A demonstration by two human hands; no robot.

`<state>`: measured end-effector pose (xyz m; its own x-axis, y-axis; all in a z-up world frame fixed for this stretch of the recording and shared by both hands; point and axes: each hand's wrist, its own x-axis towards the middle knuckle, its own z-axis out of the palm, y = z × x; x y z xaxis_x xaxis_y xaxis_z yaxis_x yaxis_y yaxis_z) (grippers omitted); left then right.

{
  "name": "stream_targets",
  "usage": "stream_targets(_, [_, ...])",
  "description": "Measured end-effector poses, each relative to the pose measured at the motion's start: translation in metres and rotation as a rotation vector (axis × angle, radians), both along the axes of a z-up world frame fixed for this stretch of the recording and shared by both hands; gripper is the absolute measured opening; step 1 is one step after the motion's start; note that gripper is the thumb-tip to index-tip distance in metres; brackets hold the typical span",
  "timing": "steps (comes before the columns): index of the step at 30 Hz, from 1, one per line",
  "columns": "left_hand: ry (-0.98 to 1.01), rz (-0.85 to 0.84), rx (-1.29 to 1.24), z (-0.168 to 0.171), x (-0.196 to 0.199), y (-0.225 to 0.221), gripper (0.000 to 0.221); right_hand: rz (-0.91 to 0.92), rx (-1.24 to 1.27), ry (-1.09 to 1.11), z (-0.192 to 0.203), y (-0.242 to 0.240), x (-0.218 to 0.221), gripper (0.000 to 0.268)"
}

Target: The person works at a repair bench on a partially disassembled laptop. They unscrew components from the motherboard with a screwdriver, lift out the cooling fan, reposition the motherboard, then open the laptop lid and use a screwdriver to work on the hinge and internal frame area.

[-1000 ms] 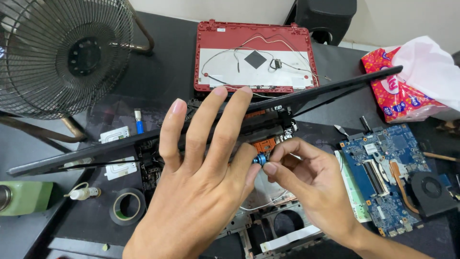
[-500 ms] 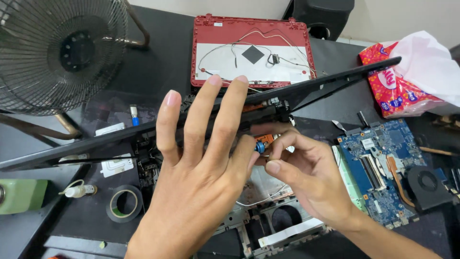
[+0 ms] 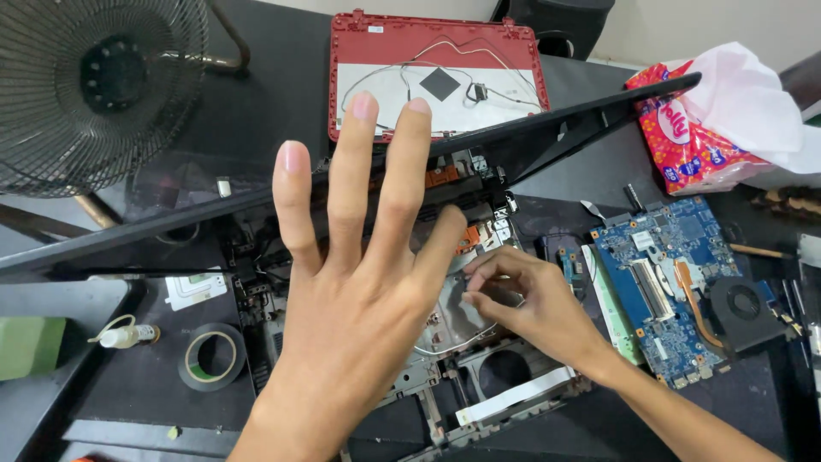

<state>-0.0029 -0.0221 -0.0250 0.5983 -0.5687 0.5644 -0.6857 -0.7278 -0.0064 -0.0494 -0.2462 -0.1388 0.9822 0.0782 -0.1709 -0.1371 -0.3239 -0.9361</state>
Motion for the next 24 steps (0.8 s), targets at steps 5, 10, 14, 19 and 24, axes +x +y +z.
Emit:
stream_targets(5, [0.025,-0.048,-0.041,-0.001,0.002,0.003,0.006,0.069,-0.094,-0.257,0.038,0.002,0.01,0.016])
stream_targets(10, [0.043,-0.123,-0.097,-0.005,0.01,0.005,0.005,0.021,0.359,-0.072,0.057,0.002,0.029,0.01])
stream_targets(14, [0.056,-0.166,-0.16,-0.005,0.014,0.009,0.014,0.05,0.581,0.071,0.064,0.011,0.048,0.013])
stream_targets(19, [0.012,-0.156,-0.208,-0.008,0.017,0.006,0.007,0.113,0.633,0.146,0.07,0.006,0.055,0.013])
stream_targets(24, [-0.063,-0.137,-0.205,-0.012,0.01,0.001,0.007,0.109,0.624,0.166,0.067,0.0,0.051,0.011])
